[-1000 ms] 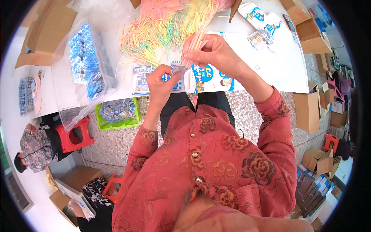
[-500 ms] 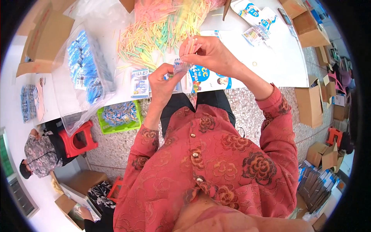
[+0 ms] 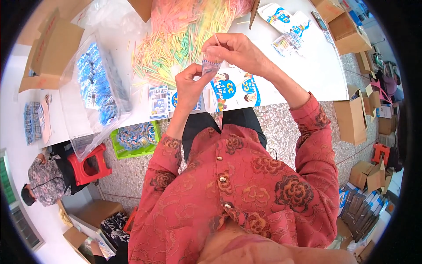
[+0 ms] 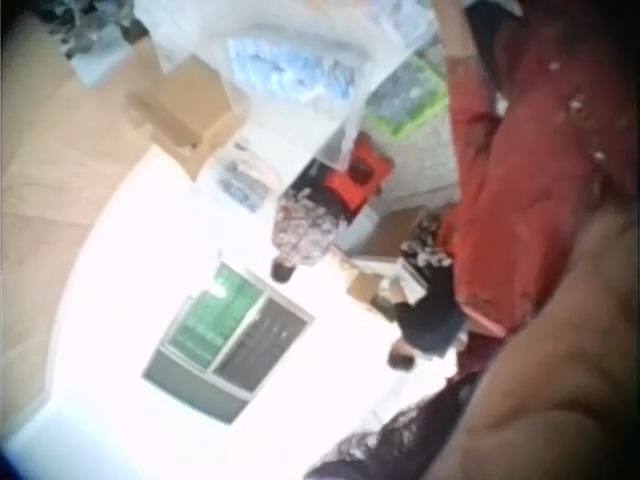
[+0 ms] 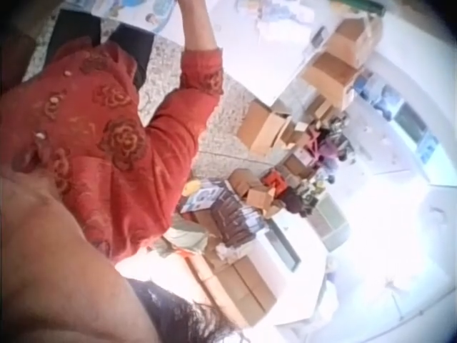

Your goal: Sorting and placing small colorful plastic components into plastic bags.

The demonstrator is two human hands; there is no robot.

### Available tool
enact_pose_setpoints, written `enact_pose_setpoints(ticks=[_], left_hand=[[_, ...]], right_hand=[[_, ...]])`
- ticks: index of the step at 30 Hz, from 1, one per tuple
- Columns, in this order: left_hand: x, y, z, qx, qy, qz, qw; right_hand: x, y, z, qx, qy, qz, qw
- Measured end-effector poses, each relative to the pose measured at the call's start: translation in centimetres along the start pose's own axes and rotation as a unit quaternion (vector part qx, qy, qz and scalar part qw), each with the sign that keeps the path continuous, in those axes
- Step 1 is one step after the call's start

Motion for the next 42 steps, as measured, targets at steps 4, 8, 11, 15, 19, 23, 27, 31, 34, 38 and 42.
enact_pose_setpoints(ticks=[4,8,11,15,19,23,27,31,34,38,42], left_hand=[[-0.8,-0.1,-0.1,-0.002,-0.022,-0.003,1.000],[-0.9,0.1,0.0,0.004,-0.019,-0.044,0.999],[-0.6,0.1,0.0,0.008,-0.025,-0.056,0.998],[-1.6,-0.9,-0.2,0.002,-0.022,-0.025,0.999],[-0.9,-0.4,-0.4,0.007,-0.009,-0.050,0.999],[-0.4,-0.4,-0.5,0.010,-0.012,-0.069,0.998],[0.2,-0.4,-0.7,0.011,-0.010,-0.093,0.996],[0.2,-0.9,-0.8,0.018,-0.011,-0.095,0.995],[0.4,-1.9,-0.7,0.041,-0.021,-0.097,0.994],[0.7,-3.8,-1.0,0.072,0.003,-0.104,0.992],[0.6,-4.6,-1.6,0.085,0.010,-0.090,0.992]], right_hand=[[-0.2,-0.2,0.3,-0.019,0.062,-0.065,0.996],[0.4,-0.4,0.5,0.012,0.027,-0.061,0.998],[0.4,-0.6,0.8,0.034,0.005,-0.029,0.999],[-0.9,-0.1,1.2,0.055,-0.026,0.048,0.997],[-0.8,0.9,0.8,0.047,-0.013,0.099,0.994],[-0.1,2.0,0.5,0.036,-0.002,0.130,0.991],[0.5,2.6,0.2,0.003,-0.017,0.109,0.994],[1.1,2.4,0.0,-0.039,0.052,0.148,0.987],[0.9,1.3,0.0,-0.016,0.030,0.163,0.986],[2.9,-0.7,0.0,0.062,0.017,-0.006,0.998],[6.7,2.9,-2.4,-0.068,0.098,-0.317,0.941]])
Point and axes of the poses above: each hand's wrist, its own z-axis towards the middle knuckle, its own y-axis out of the palm, x = y × z, the point moved 6 cm from there along z, towards the middle knuckle, and after that the axes turned 2 degrees about -x, right-handed, at the moved point
